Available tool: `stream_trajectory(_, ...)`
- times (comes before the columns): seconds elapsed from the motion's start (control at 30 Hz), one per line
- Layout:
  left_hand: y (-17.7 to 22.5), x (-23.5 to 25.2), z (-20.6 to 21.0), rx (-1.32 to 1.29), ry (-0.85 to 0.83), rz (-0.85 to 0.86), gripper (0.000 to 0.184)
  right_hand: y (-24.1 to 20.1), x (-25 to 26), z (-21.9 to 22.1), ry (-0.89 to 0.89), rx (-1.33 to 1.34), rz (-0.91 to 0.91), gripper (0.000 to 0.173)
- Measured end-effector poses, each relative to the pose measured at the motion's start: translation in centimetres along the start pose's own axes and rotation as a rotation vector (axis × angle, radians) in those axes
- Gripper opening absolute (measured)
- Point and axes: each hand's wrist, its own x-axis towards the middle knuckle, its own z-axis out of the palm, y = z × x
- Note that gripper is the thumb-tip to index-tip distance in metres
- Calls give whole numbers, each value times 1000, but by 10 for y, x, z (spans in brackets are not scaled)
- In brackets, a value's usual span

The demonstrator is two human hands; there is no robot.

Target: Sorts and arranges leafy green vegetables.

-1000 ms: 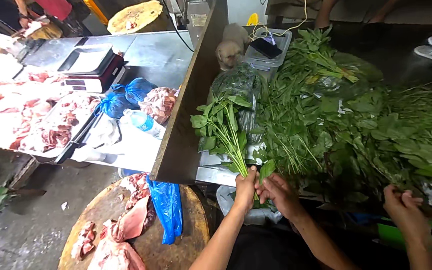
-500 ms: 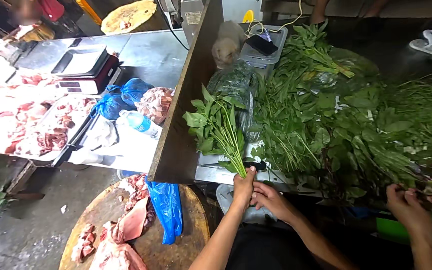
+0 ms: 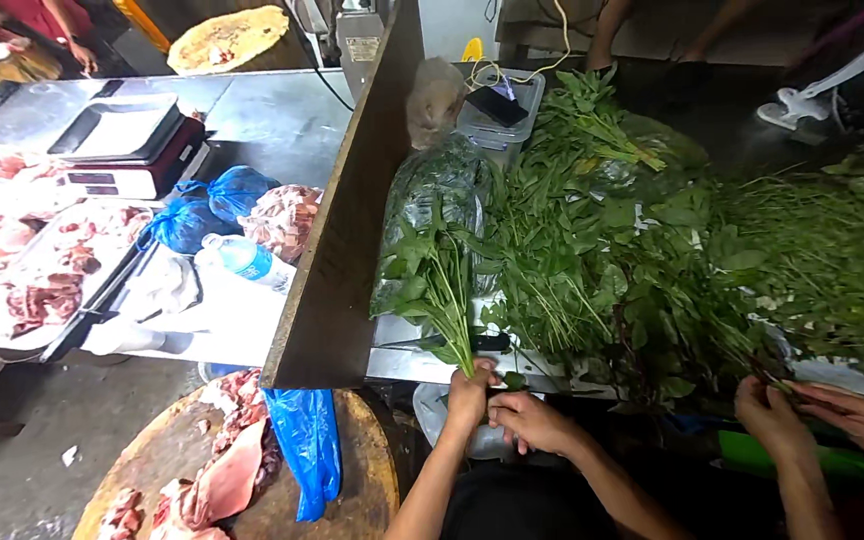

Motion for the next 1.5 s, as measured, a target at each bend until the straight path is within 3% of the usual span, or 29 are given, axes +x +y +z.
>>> stream_trajectory(0.07,9,-1,-9,-12,45,24,25,0,-5,-18,84,-56,25,37)
stream_trajectory(0.2,13,-1,-28,-149,69,-138,22,17,4,-64,499,-231,20,36)
stream_trajectory(0.27,10,1,-36,-220,66,-210,29,31,19,-80,616,-351,63,36)
stream_trajectory(0.4,4,1,-39,-361,15,-261,37,44,41,-86,599,-506,166,33)
stream_trajectory(0.6,-1,-5,-44,-274,0,-155,29,23,-1,-87,775,-333,-243,25)
stream_trajectory(0.73,-1,-4,-48,-294,-39,-163,28,13,-4,-110,522,-483,-4,36)
stream_trajectory(0.87,1,-3,-47,-278,-72,-251,19,12,27,-132,855,-527,35,37)
stream_trajectory(1.0,2,0,-48,-251,-109,-306,18,5,46,-147,830,-586,171,31)
stream_trajectory(1.2,8,-7,-42,-320,-84,-256,18,-15,16,-151,893,-221,-140,30)
stream_trajectory(1.27,10,-7,-39,-338,-88,-250,19,-12,15,-155,854,-101,-66,31)
stream_trajectory(1.33,9,-7,-36,-344,-90,-263,19,-3,14,-160,696,-22,60,33)
stream_trajectory(1.37,10,-6,-35,-348,-92,-266,20,0,10,-159,652,61,28,32)
stream_trajectory(1.5,13,-7,-33,-401,-105,-242,23,-7,-13,-141,535,458,-414,33)
